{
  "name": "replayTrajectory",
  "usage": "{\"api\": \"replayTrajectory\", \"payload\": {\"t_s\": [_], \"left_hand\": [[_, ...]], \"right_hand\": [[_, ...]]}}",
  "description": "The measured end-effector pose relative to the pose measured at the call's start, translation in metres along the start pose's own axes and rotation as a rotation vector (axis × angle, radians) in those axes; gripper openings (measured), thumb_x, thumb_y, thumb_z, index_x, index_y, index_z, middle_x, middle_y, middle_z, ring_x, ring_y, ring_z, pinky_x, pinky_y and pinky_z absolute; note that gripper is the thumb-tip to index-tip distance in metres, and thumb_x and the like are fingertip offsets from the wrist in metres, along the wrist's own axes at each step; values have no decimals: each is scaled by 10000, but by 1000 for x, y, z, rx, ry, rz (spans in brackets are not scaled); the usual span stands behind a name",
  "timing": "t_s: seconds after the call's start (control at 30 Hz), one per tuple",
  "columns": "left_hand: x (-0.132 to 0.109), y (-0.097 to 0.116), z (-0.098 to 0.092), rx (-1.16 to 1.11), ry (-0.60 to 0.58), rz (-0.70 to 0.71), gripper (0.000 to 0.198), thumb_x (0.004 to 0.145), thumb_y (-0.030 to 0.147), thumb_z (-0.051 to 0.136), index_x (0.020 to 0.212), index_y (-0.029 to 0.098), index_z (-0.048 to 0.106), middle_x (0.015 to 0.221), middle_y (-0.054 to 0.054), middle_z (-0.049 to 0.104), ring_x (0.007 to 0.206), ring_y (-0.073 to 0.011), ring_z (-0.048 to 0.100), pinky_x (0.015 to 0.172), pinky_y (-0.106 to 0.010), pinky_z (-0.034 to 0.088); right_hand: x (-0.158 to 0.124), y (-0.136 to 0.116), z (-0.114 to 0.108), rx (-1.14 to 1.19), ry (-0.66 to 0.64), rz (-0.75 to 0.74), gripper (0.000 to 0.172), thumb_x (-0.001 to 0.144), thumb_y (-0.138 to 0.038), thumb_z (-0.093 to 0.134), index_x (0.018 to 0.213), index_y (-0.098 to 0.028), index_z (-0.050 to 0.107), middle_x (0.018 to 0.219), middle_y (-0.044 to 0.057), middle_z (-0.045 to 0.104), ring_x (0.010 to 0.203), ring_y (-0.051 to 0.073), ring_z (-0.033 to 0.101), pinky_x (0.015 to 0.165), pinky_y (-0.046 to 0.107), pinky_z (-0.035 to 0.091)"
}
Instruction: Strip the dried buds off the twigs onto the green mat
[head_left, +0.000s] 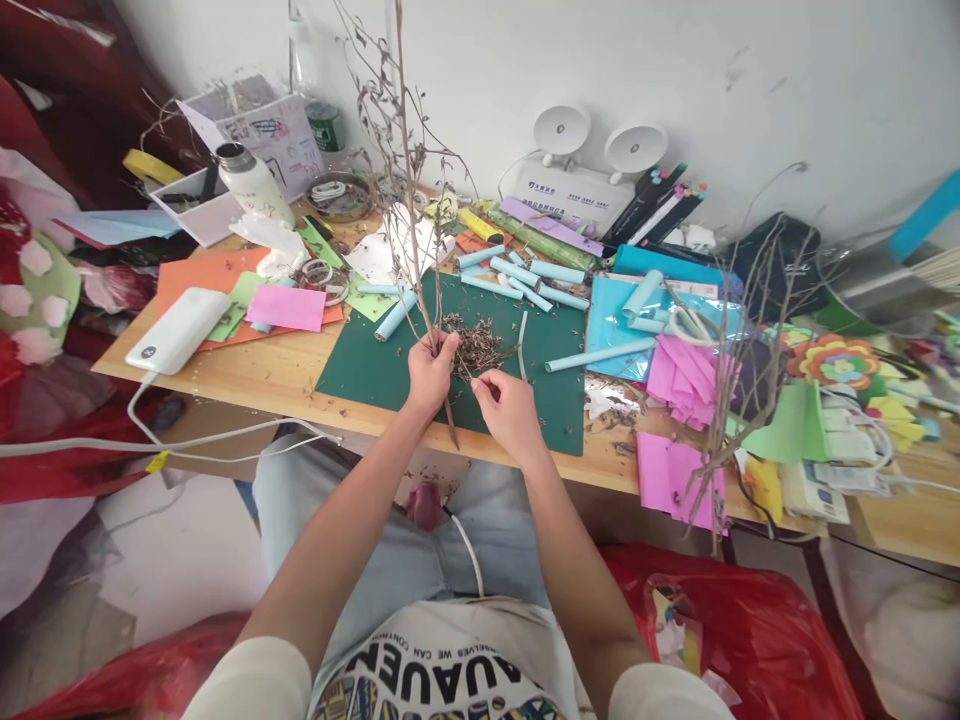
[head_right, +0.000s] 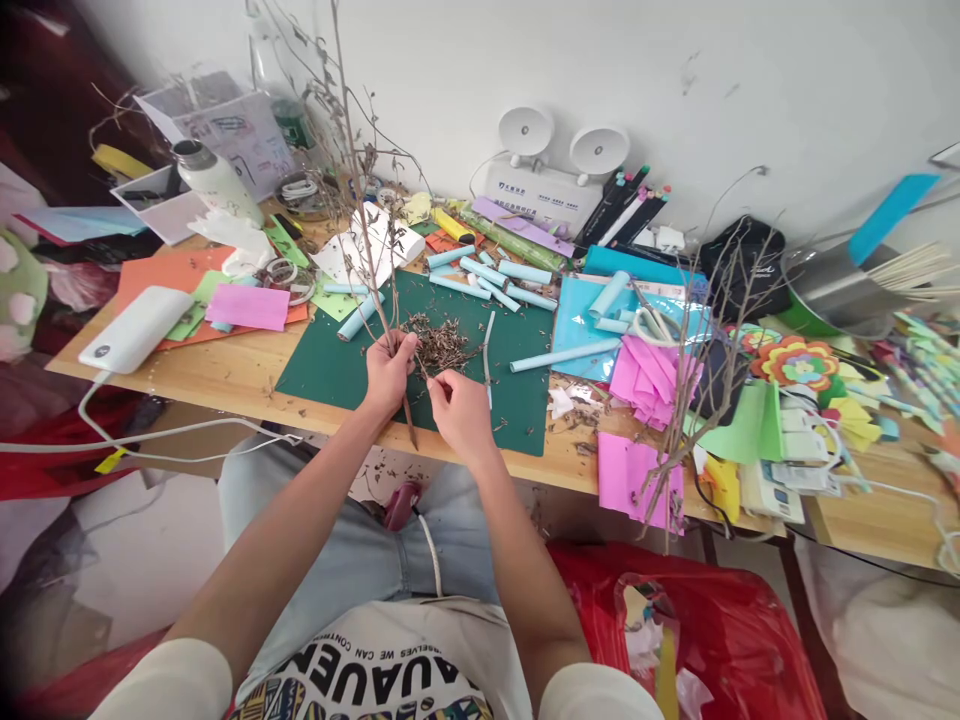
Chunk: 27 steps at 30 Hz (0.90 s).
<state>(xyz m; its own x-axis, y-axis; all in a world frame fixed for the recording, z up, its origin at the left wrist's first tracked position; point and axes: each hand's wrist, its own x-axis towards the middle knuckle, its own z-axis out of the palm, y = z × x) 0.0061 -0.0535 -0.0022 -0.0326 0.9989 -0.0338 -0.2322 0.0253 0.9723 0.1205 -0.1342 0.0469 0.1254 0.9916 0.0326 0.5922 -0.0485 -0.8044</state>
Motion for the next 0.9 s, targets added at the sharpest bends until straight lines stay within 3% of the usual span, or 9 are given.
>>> {"api": "replayTrajectory", "payload": {"t_s": [0.3, 0.4, 0.57, 0.7, 0.9], "left_hand": [[1, 1, 1, -94, -29, 19, 369, 774, 475, 719, 671, 179, 524, 539, 72, 369, 451, -49, 274, 416, -200, 216], [2, 2, 1, -112, -45, 8, 374, 755, 472, 738, 660, 174, 532, 544, 64, 391, 453, -47, 277, 412, -200, 208], [2, 3, 2, -157, -56, -7, 389, 747, 466, 750, 633, 168, 528, 540, 60, 398, 444, -39, 274, 405, -194, 192], [2, 4, 1, -161, -71, 0, 383, 757, 465, 737, 628, 168, 533, 532, 59, 411, 436, -39, 282, 409, -197, 205], [1, 4, 1, -117, -95, -26, 391, 776, 519, 703, 670, 166, 574, 533, 56, 429, 426, -40, 295, 405, -201, 230]], "right_hand": [[-42, 8, -16, 74, -64, 106, 262, 869, -362, 516, 669, -208, 587, 580, -22, 549, 538, 132, 463, 555, 266, 323], [-46, 12, -17, 123, -22, 132, 230, 846, -362, 547, 721, -201, 655, 637, 3, 626, 560, 147, 519, 566, 269, 372], [-28, 17, -10, 43, 206, 91, 246, 836, -381, 584, 900, -182, 713, 713, 30, 655, 578, 146, 535, 619, 277, 437], [-5, 17, -2, -82, 212, 9, 346, 829, -423, 620, 1055, -183, 724, 721, 27, 631, 616, 153, 538, 676, 294, 448], [0, 13, 5, 31, 170, -15, 243, 837, -360, 588, 772, -196, 754, 747, 48, 654, 647, 155, 577, 662, 288, 453]]}}
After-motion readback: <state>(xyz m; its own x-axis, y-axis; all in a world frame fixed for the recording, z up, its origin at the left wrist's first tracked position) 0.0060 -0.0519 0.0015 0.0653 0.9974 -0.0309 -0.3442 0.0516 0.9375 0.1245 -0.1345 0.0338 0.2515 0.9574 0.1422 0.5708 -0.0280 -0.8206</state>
